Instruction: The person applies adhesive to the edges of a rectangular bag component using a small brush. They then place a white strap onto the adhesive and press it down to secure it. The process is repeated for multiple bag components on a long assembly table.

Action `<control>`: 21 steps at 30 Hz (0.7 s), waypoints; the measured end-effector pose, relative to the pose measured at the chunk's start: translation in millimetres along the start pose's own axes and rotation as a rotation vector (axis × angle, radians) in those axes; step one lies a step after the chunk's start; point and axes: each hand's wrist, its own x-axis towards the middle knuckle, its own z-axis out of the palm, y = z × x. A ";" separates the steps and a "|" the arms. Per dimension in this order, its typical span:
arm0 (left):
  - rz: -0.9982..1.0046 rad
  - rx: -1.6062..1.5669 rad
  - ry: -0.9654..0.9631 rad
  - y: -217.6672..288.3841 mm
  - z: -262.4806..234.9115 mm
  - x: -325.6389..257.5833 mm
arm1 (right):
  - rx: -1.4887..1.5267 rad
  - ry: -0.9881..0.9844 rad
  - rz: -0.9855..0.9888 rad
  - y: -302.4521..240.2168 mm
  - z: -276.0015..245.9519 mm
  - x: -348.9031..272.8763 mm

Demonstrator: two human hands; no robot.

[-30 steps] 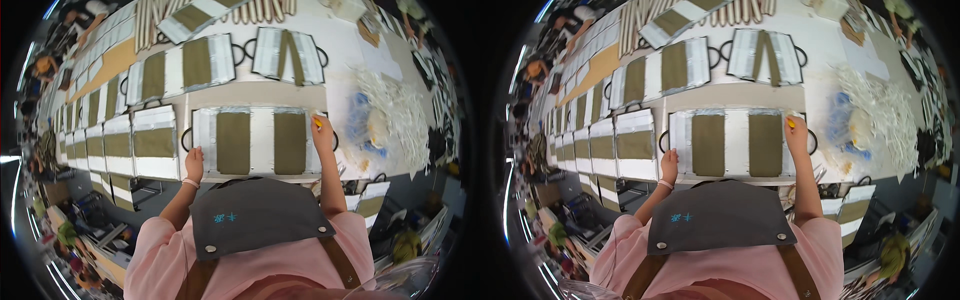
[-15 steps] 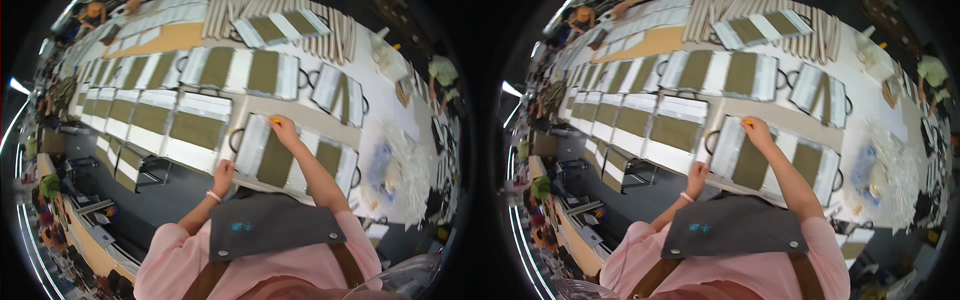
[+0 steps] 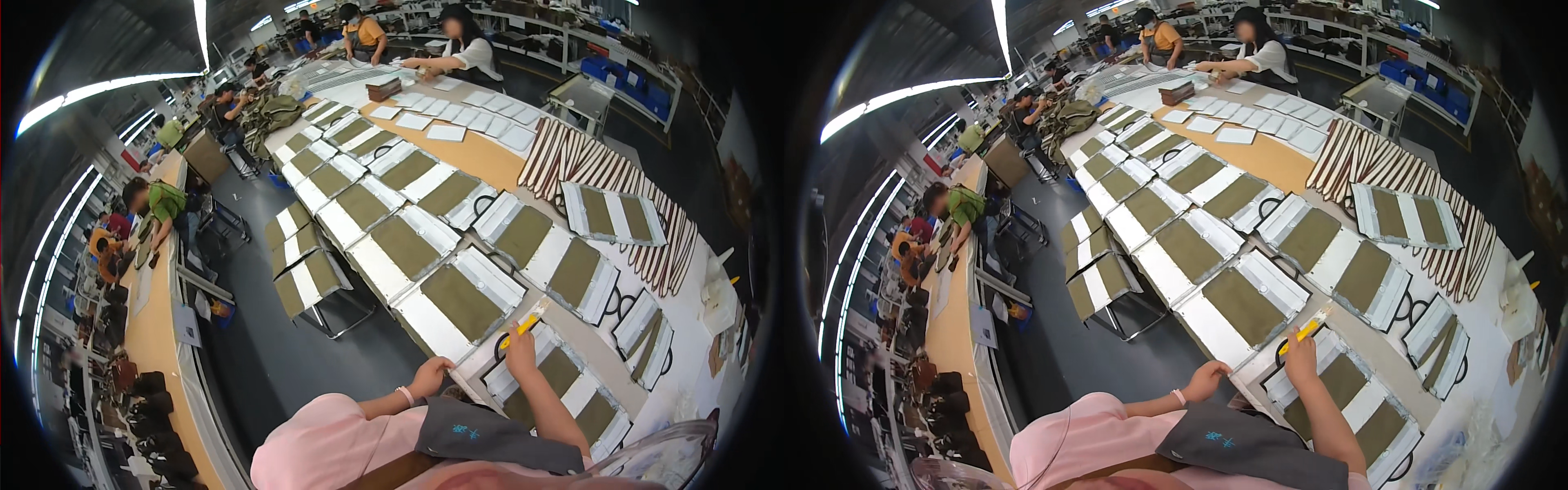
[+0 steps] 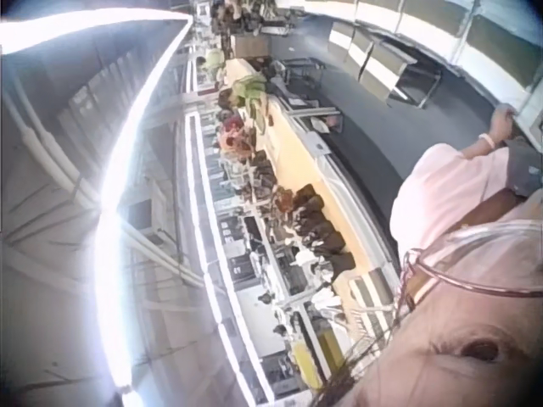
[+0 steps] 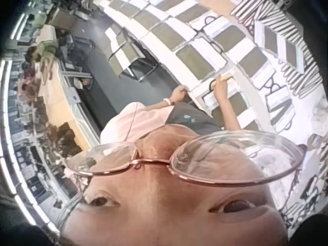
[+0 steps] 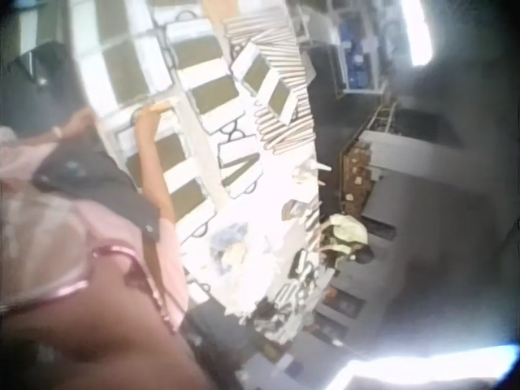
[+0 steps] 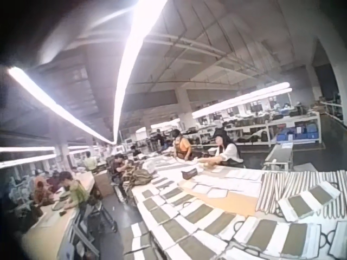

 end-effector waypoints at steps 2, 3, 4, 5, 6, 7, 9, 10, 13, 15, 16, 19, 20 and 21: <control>0.004 0.087 -0.088 6.4 -15.1 -1.6 | -0.013 -0.136 0.107 -1.4 5.3 0.7; -0.012 0.076 -0.132 6.2 -19.5 -1.8 | -0.023 -0.203 0.160 -1.6 7.5 0.8; -0.032 0.067 -0.163 5.6 -27.4 -3.6 | -0.061 -0.143 0.091 -0.5 9.2 0.0; -0.006 0.058 -0.131 8.1 -32.4 -5.0 | -0.083 -0.131 0.071 3.7 11.2 -0.3; 0.021 0.050 -0.099 13.2 -35.3 -5.8 | -0.105 -0.118 0.050 8.4 13.2 0.5; 0.047 0.042 -0.079 17.5 -37.2 -6.8 | -0.131 -0.105 0.042 11.3 13.1 0.8; 0.033 0.069 0.014 9.7 -41.4 -6.0 | -0.112 -0.149 0.057 14.1 18.6 6.4; 0.034 0.058 0.064 2.4 -43.4 -2.7 | -0.105 -0.171 0.057 12.8 20.2 9.4; -0.050 0.036 0.083 2.2 -49.9 -1.3 | -0.094 -0.177 0.074 7.8 19.3 13.8; -0.090 -0.014 0.040 5.5 -54.6 2.7 | -0.112 -0.173 0.068 6.7 9.2 14.8; -0.097 -0.061 0.023 0.6 -57.1 1.6 | -0.128 -0.185 0.044 -2.2 -11.5 18.4; -0.158 -0.093 -0.045 1.2 -68.5 1.9 | -0.267 -0.046 -0.099 -13.6 -86.5 10.0; -0.172 -0.091 -0.083 4.0 -67.5 7.1 | -0.159 0.099 0.032 14.2 -96.7 -3.5; -0.139 -0.113 -0.103 2.7 -66.3 11.1 | 0.103 0.209 0.291 28.6 -117.5 -7.9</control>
